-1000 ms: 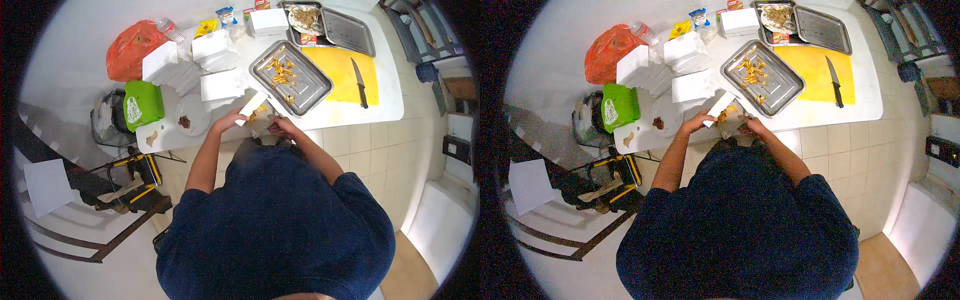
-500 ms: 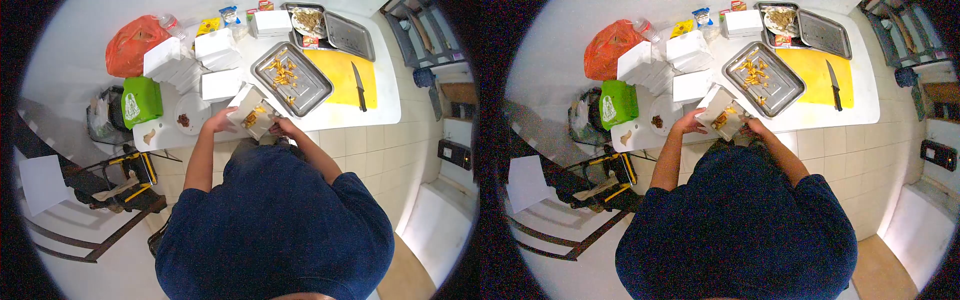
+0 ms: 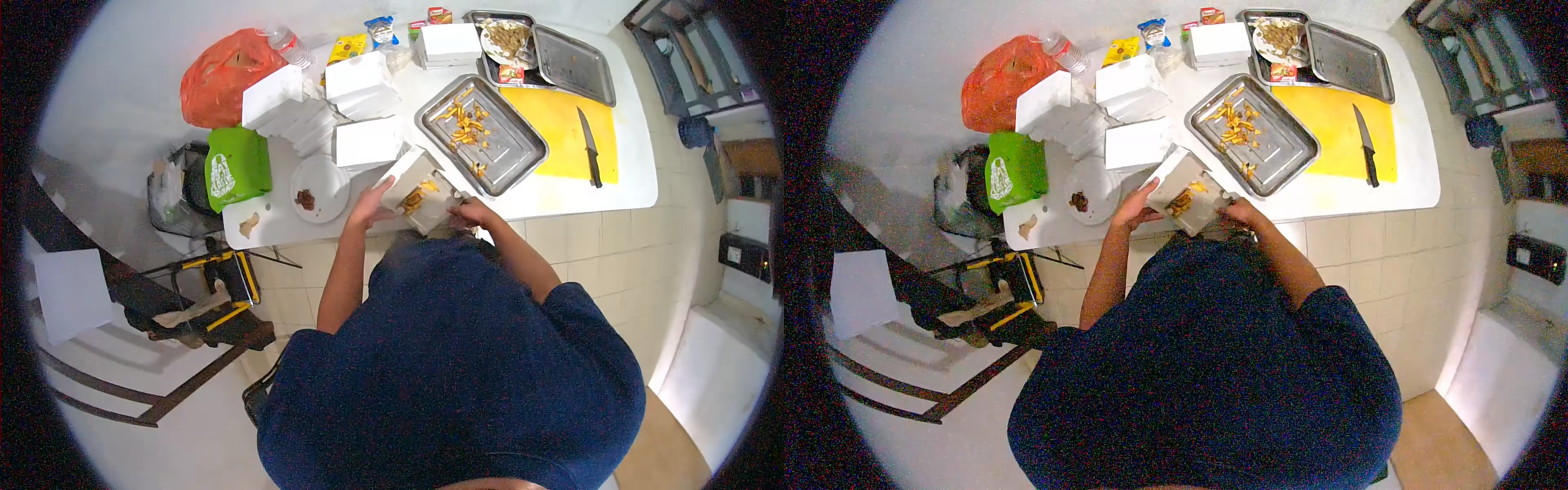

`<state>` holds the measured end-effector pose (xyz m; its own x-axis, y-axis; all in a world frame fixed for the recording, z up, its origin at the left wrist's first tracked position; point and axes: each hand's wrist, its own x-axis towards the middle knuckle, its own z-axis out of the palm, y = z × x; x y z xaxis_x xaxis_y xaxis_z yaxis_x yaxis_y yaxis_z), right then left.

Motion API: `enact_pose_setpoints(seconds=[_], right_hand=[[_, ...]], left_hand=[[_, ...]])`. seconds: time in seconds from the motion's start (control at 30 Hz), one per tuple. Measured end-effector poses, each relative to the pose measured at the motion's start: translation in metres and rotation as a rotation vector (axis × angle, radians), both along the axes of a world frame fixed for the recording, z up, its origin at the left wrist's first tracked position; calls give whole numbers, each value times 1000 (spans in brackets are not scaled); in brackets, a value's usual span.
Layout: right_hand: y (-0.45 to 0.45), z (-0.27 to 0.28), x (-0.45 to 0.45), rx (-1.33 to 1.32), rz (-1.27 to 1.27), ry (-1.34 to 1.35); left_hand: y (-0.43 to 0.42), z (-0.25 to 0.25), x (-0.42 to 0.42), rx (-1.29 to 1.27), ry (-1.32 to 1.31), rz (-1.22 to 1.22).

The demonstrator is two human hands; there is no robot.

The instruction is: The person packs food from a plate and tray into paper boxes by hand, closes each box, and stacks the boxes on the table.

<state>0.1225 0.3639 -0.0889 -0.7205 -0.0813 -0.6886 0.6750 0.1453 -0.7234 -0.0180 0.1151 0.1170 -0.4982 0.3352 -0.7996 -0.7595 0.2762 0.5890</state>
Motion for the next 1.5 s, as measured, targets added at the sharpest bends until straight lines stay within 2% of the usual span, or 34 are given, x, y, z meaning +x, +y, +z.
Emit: enact_pose_setpoints(seconds=[0.1, 0.17, 0.27, 0.37, 0.4, 0.47, 0.6, 0.67, 0.8, 1.0, 1.13, 1.17, 1.27, 1.37, 1.43, 1.5], right_hand=[[-2, 26, 7, 8, -16, 16], [1, 101, 6, 60, -3, 57], [1, 6, 13, 372, 91, 367], [0, 23, 6, 337, 73, 281], [-1, 38, 5, 467, 126, 162], [-3, 47, 4, 454, 178, 184], [-9, 49, 5, 418, 219, 222], [-10, 62, 10, 440, 124, 355], [-11, 88, -1, 591, -2, 609], [-15, 91, -44, 477, -154, 618], [-19, 56, -53, 493, -210, 739], [-17, 54, -51, 385, -215, 671], [-22, 58, -52, 116, -231, 491], [-36, 80, -50, -26, -289, 373], [-47, 102, -45, -105, -345, 294], [-49, 96, -48, -167, -317, 124]], left_hand=[[3, -23, -2, -123, 200, 63], [-5, -53, -12, -150, 302, 104], [4, -32, -6, -27, 389, 195], [-1, -46, 1, 65, 486, 157], [-3, -54, 2, 48, 555, 127], [-10, -74, 7, 8, 689, 68], [-7, -62, 26, -153, 652, 98], [-3, -48, 41, -183, 638, 173], [-15, -68, 64, -277, 685, 61], [-30, -86, 76, -285, 566, 21], [-34, -103, 63, -229, 525, 28], [-34, -109, 60, -206, 529, 23], [-36, -126, 46, -100, 853, -23], [-36, -119, 34, -11, 623, 39], [-39, -124, 31, -57, 595, 88], [-46, -136, 27, -100, 617, 114]])
